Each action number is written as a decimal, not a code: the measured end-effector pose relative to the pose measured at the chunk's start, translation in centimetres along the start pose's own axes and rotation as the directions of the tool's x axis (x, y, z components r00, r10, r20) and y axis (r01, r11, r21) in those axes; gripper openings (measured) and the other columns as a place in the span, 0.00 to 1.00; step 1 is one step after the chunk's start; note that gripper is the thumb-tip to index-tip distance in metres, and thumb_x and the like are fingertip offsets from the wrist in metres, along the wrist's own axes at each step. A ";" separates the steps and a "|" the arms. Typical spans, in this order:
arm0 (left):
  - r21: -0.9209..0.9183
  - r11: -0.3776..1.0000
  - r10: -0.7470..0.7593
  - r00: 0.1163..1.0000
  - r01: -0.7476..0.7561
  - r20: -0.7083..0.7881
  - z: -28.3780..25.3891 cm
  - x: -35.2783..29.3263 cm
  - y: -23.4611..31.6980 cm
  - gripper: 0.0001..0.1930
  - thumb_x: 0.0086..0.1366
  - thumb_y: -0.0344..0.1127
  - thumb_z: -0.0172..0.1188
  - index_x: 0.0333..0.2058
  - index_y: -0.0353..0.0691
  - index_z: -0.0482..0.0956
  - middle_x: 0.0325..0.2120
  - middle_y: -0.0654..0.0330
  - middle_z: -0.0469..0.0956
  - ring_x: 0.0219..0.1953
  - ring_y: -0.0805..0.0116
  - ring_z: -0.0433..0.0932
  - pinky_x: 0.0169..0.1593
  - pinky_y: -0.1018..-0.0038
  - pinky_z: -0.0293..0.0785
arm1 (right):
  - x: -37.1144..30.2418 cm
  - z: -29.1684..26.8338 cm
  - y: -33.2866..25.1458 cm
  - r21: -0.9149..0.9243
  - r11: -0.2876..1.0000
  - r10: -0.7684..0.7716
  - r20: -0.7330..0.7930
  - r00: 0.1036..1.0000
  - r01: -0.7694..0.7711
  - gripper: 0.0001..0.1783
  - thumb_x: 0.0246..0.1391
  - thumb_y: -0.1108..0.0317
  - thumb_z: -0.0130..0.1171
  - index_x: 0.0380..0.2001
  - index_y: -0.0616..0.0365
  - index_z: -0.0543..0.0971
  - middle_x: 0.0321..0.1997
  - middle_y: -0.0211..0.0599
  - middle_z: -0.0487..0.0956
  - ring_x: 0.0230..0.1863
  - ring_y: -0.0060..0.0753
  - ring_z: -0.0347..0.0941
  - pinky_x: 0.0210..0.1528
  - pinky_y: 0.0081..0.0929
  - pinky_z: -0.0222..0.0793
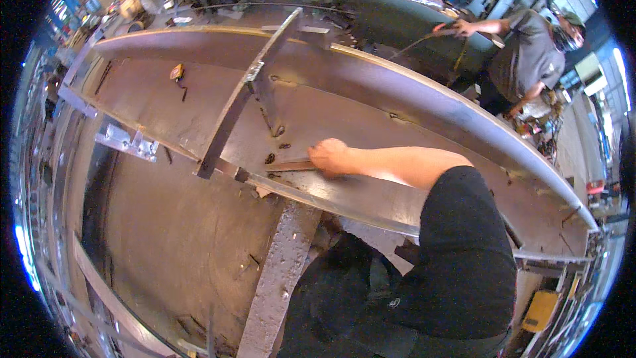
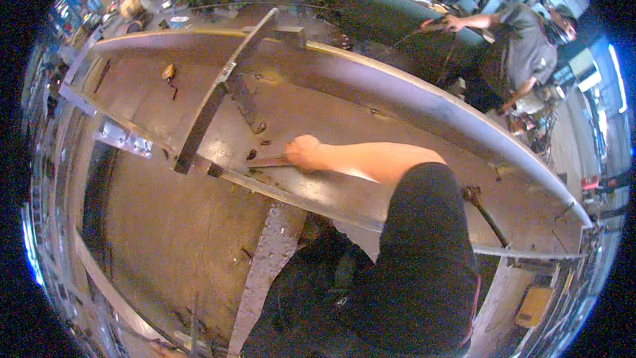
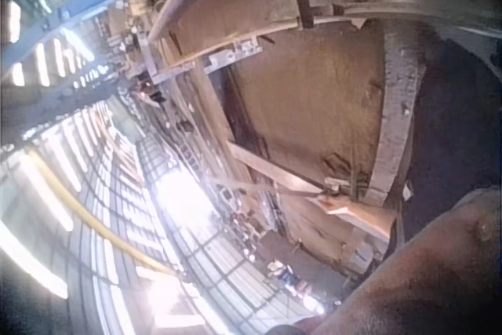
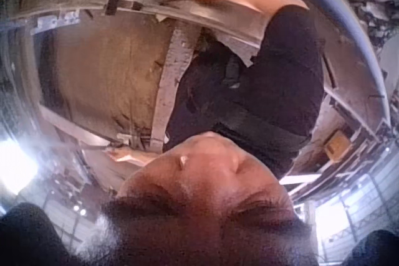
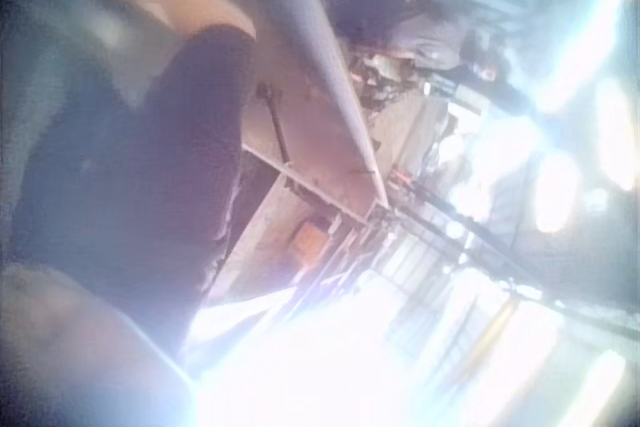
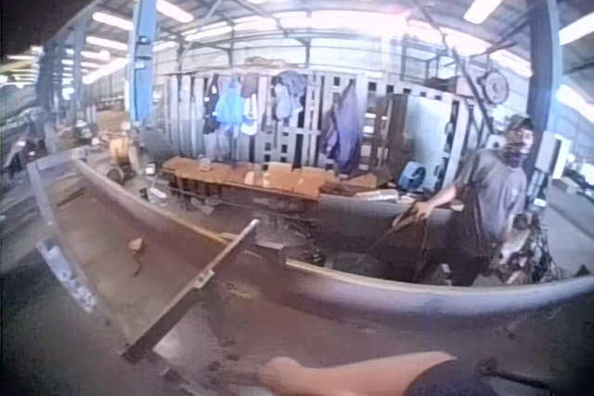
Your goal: The person positions metal plates and brackets onto a large curved metal structure, then uses a hammer to tap them into alignment. They measure sections with a tape measure and continue hammering to secure the components.
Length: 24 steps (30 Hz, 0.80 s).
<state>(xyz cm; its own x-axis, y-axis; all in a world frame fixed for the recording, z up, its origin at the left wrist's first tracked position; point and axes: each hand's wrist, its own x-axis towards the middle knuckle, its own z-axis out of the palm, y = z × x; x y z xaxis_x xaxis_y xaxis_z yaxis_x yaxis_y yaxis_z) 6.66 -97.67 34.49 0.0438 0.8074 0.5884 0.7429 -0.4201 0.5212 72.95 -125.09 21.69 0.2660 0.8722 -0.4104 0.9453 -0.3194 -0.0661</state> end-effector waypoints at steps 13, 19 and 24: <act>-0.403 0.910 0.074 0.995 -0.094 -0.066 2.9 6.7 13.0 0.25 0.73 0.51 0.50 0.33 0.29 0.78 0.19 0.54 0.75 0.19 0.65 0.72 0.24 0.69 0.72 | -18.6 8.8 3.4 0.191 0.920 0.335 0.073 0.939 -0.343 0.24 0.50 0.65 0.60 0.50 0.63 0.73 0.40 0.53 0.81 0.45 0.54 0.79 0.47 0.48 0.75; -0.310 0.947 -0.113 0.990 0.083 -0.082 0.6 8.2 7.7 0.28 0.72 0.49 0.50 0.56 0.27 0.73 0.45 0.50 0.78 0.40 0.62 0.77 0.41 0.69 0.74 | -17.7 3.2 5.9 0.548 0.732 0.273 0.309 0.911 -0.405 0.17 0.45 0.58 0.62 0.32 0.62 0.82 0.35 0.53 0.83 0.37 0.49 0.81 0.43 0.43 0.75; -0.363 0.931 -0.013 0.994 -0.028 -0.110 1.5 5.6 18.0 0.20 0.74 0.48 0.49 0.34 0.34 0.72 0.17 0.70 0.56 0.19 0.79 0.56 0.23 0.77 0.51 | -15.8 5.1 7.8 0.864 0.359 0.338 0.233 0.912 -0.354 0.16 0.53 0.64 0.55 0.38 0.68 0.78 0.35 0.46 0.83 0.32 0.37 0.82 0.36 0.34 0.80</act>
<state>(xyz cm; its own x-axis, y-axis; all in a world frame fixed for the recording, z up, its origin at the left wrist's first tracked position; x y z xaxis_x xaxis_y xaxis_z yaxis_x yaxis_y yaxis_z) 21.23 -100.07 46.24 -0.0391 0.7624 0.6459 0.4478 -0.5645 0.6934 75.19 -143.28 23.06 0.5181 0.6013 -0.6084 0.0826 -0.7431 -0.6641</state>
